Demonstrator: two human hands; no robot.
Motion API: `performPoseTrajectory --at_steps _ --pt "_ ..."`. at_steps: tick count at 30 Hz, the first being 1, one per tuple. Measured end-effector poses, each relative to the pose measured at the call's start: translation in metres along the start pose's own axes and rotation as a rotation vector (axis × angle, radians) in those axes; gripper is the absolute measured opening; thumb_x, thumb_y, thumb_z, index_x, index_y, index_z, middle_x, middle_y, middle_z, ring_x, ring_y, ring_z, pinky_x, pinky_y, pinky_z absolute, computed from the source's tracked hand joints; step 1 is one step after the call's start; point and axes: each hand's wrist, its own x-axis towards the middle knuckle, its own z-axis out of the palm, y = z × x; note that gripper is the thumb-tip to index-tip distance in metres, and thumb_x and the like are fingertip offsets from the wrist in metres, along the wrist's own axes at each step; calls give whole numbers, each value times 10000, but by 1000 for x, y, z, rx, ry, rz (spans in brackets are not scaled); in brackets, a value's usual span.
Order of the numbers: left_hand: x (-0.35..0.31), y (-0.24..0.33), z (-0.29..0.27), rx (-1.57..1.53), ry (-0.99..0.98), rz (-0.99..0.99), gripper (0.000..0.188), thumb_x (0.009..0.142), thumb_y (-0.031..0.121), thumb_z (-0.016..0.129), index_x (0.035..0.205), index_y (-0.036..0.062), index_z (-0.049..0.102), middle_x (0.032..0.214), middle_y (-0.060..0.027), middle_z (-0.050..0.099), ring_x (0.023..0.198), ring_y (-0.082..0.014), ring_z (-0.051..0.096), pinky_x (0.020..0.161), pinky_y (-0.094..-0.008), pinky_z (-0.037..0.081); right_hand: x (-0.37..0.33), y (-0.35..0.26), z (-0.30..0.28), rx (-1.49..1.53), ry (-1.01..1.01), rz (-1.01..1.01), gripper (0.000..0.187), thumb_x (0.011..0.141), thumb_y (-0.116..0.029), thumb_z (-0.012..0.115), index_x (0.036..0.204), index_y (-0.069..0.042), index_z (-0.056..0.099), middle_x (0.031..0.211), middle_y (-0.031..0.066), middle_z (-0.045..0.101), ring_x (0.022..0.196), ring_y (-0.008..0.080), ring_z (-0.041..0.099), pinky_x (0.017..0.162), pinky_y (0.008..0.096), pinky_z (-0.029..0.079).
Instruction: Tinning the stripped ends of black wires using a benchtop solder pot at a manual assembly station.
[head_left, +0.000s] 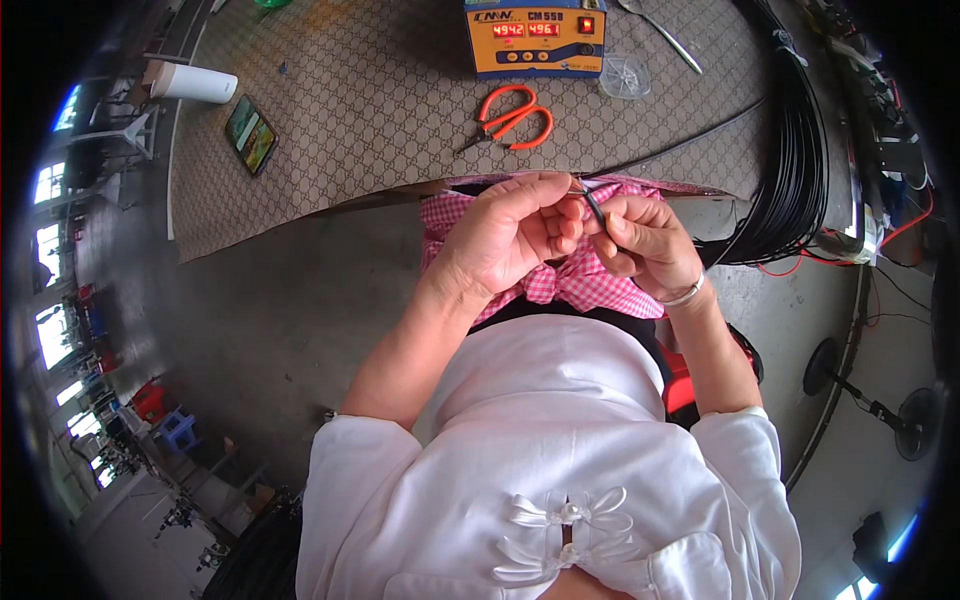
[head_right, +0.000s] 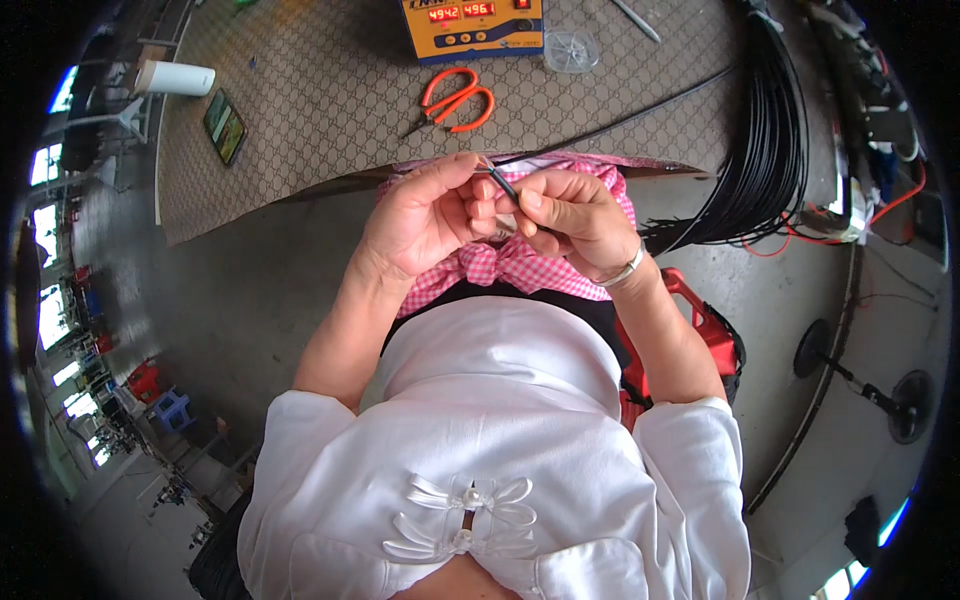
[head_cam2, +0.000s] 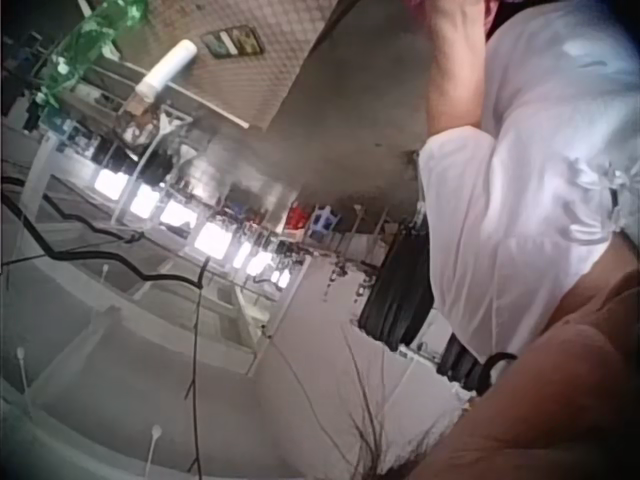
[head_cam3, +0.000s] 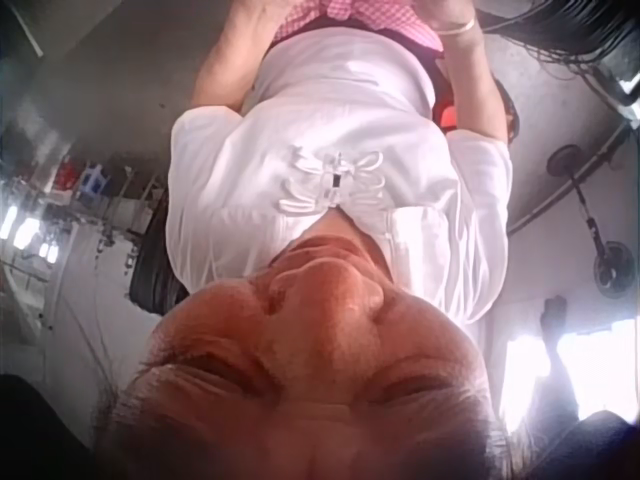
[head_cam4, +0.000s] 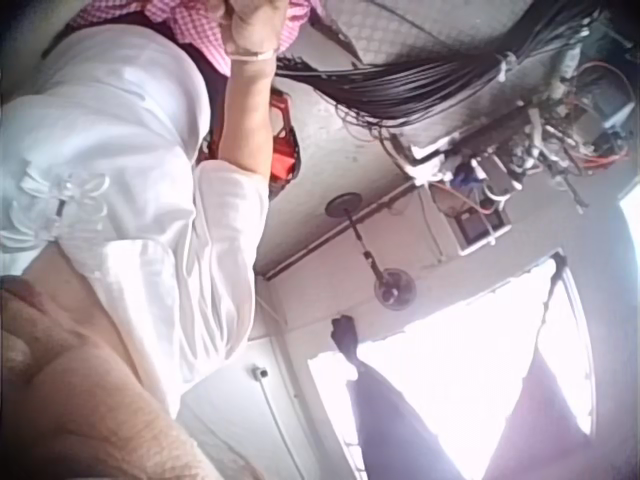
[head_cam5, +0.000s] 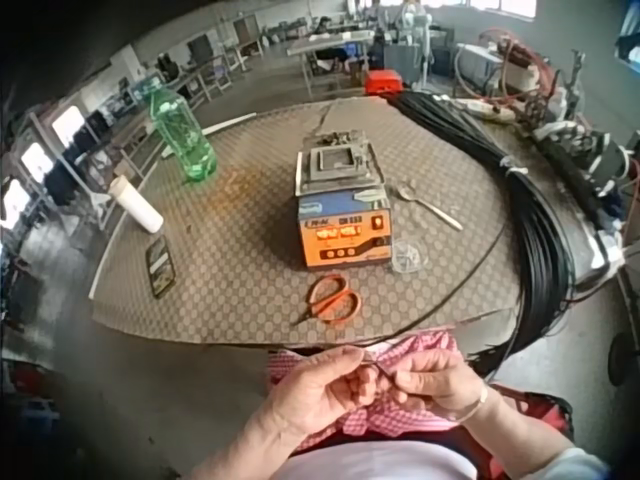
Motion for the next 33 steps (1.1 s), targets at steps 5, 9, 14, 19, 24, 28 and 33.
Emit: performPoseTrajectory --at_steps 5,9,14,19,24,28,33 --pt "2 -7 -4 -32 1 43 211 883 213 489 903 26 584 784 -67 595 676 -130 516 594 -251 426 1 2 -3 6 15 18 170 852 -162 537 866 -2 592 691 22 560 466 55 392 401 178 275" --pt "1 -10 1 -28 -17 91 221 882 213 493 932 18 583 798 -66 596 692 -125 521 617 -241 434 0 5 -2 1 81 -35 165 857 -156 529 895 -6 586 683 22 551 474 56 395 406 172 282" --pt "1 -12 2 5 -33 144 219 875 208 505 938 10 576 822 -69 595 694 -113 529 626 -232 439 1 6 -2 -3 98 -36 150 858 -147 526 901 -18 589 688 19 559 472 49 409 406 164 285" --pt "3 -13 1 2 -22 150 205 858 203 535 935 16 564 822 -63 590 682 -98 535 627 -226 445 3 5 -3 -1 72 -54 151 856 -147 531 910 -19 590 685 9 550 478 47 404 410 165 282" --pt "6 -12 2 37 47 141 207 861 194 529 976 22 551 812 -47 577 698 -97 525 636 -221 432 4 -8 -1 -140 191 -103 138 853 -128 537 931 -23 581 674 -11 528 485 35 397 411 157 275" --pt "6 -14 -11 129 92 174 191 862 187 526 971 30 543 782 -18 557 686 -85 511 629 -206 410 16 -41 -13 -542 346 -275 139 846 -93 534 957 -20 573 640 -26 505 477 17 393 397 155 275" --pt "6 -19 -33 221 246 153 142 858 159 526 947 50 549 763 9 550 676 -72 506 622 -198 402 45 -91 -54 -1347 613 -427 132 793 -125 574 892 -49 617 623 34 585 493 86 511 437 210 384"
